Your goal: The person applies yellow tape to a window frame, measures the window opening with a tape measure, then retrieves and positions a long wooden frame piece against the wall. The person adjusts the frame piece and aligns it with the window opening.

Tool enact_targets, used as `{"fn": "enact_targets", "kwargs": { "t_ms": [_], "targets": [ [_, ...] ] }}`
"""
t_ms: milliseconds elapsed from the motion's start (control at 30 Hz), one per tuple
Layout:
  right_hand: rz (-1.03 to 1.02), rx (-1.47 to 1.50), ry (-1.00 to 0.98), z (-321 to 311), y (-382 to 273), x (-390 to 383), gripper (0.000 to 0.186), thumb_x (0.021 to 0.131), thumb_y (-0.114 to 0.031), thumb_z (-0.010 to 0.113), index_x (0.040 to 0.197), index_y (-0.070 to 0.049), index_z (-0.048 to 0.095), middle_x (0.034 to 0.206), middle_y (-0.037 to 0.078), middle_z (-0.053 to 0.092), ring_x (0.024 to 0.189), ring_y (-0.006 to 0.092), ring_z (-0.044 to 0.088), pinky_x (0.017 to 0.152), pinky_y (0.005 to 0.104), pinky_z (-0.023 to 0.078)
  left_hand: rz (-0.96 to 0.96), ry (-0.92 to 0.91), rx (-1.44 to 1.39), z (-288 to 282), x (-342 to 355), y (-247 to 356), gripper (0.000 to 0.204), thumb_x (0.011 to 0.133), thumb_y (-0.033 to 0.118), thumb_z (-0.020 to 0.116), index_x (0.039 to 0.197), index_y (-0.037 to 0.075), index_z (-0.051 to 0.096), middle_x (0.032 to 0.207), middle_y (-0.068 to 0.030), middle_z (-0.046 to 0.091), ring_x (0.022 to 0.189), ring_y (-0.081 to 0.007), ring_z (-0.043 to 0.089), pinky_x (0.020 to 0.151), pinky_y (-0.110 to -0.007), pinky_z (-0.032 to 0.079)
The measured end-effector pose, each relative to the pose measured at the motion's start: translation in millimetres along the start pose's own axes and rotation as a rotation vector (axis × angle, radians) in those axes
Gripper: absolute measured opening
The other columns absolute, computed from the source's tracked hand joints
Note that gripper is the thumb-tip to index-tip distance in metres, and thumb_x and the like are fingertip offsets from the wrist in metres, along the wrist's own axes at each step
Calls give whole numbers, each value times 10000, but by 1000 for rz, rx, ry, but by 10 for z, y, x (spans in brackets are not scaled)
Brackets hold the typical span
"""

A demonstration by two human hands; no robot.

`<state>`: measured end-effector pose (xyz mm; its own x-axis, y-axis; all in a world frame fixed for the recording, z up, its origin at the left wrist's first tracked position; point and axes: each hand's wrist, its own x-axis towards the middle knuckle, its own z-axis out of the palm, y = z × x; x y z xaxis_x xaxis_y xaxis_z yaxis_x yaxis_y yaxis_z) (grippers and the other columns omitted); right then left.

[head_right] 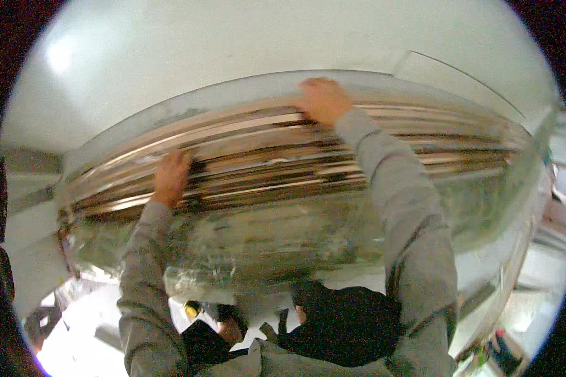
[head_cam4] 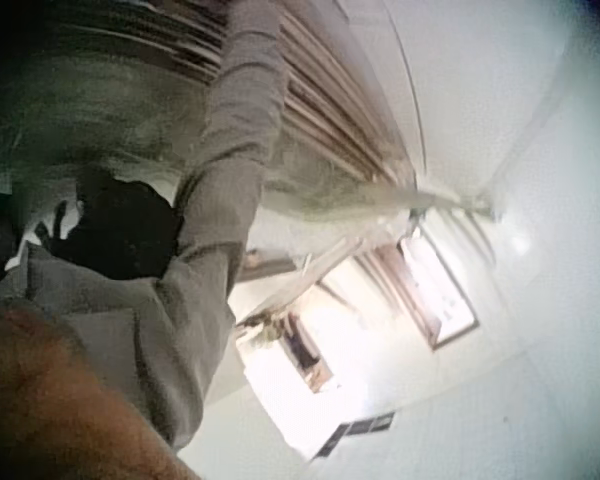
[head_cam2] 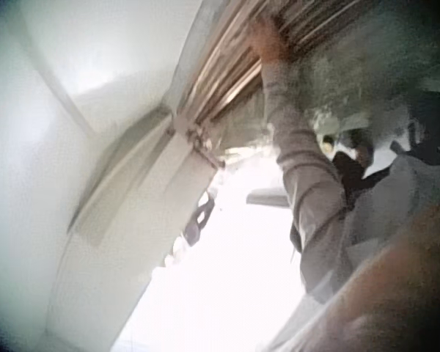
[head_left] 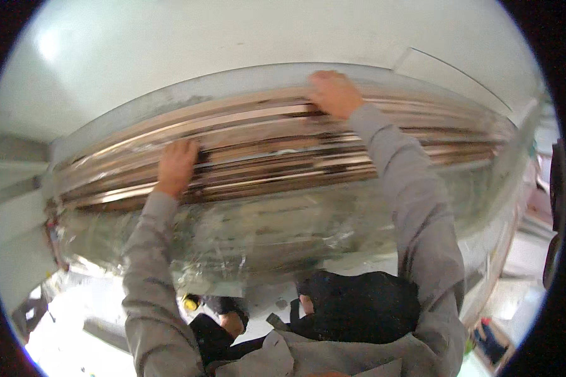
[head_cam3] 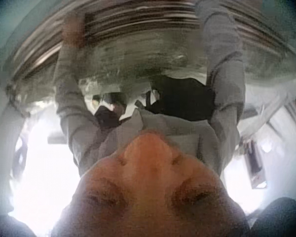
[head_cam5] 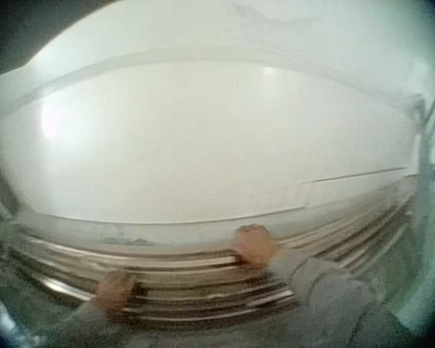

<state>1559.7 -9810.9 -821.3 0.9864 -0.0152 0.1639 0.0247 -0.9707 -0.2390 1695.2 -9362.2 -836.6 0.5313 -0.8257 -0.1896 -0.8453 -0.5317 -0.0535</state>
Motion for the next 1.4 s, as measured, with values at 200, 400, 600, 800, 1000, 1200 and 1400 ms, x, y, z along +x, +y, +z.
{"fn": "enact_targets", "kwargs": {
  "t_ms": [200,400,600,800,1000,1200,1400],
  "targets": [
    [69,122,-387,354,436,85,451,1052,-444,567,1234,-42,662,1181,225,683,1144,425,636,981,535,501,0,52,-139,54,-19,45,380,907,52,643,1286,55,623,1251,-178,642,1221,-386,622,1018,-510,531],
    [96,124,-687,393,667,296,505,997,-432,656,1209,27,661,1255,222,643,1211,391,608,1066,492,483,-156,195,-461,-126,-20,-28,349,1002,256,686,1305,94,626,1227,-165,652,1142,-380,660,983,-502,553],
    [137,148,-667,474,699,296,650,1008,-479,657,1435,8,608,1463,252,591,1366,416,551,1166,518,434,-212,303,12,-94,358,-467,475,1003,281,722,1421,102,585,1432,-160,628,1348,-356,584,1100,-532,493],
    [167,77,-444,497,668,-300,607,1090,-444,598,1502,-1,550,1416,252,612,1288,439,594,1091,541,490,-199,-284,-48,-579,552,-382,472,985,187,754,1413,69,594,1279,-167,716,1172,-363,696,1022,-531,560],
    [-11,-153,-385,179,292,-568,476,1046,-282,693,1424,-13,586,1179,224,669,1112,428,654,955,538,551,52,103,58,-323,117,-429,260,956,143,726,1182,30,662,1075,-164,724,997,-335,713,895,-507,588],
    [-219,-164,-372,58,-112,-1120,522,824,-104,845,1287,-12,623,1251,230,649,1165,424,636,976,559,554,223,454,-23,-30,-634,-127,232,875,128,741,1068,33,653,951,-114,661,926,-293,666,818,-453,570],
    [-182,-161,-321,35,-308,-1490,521,732,-45,879,1194,-24,638,1228,244,653,1169,443,627,984,576,539,119,358,-5,-117,-852,133,329,950,179,701,1239,30,650,1020,-114,679,955,-296,669,840,-449,554]
  ]
}}
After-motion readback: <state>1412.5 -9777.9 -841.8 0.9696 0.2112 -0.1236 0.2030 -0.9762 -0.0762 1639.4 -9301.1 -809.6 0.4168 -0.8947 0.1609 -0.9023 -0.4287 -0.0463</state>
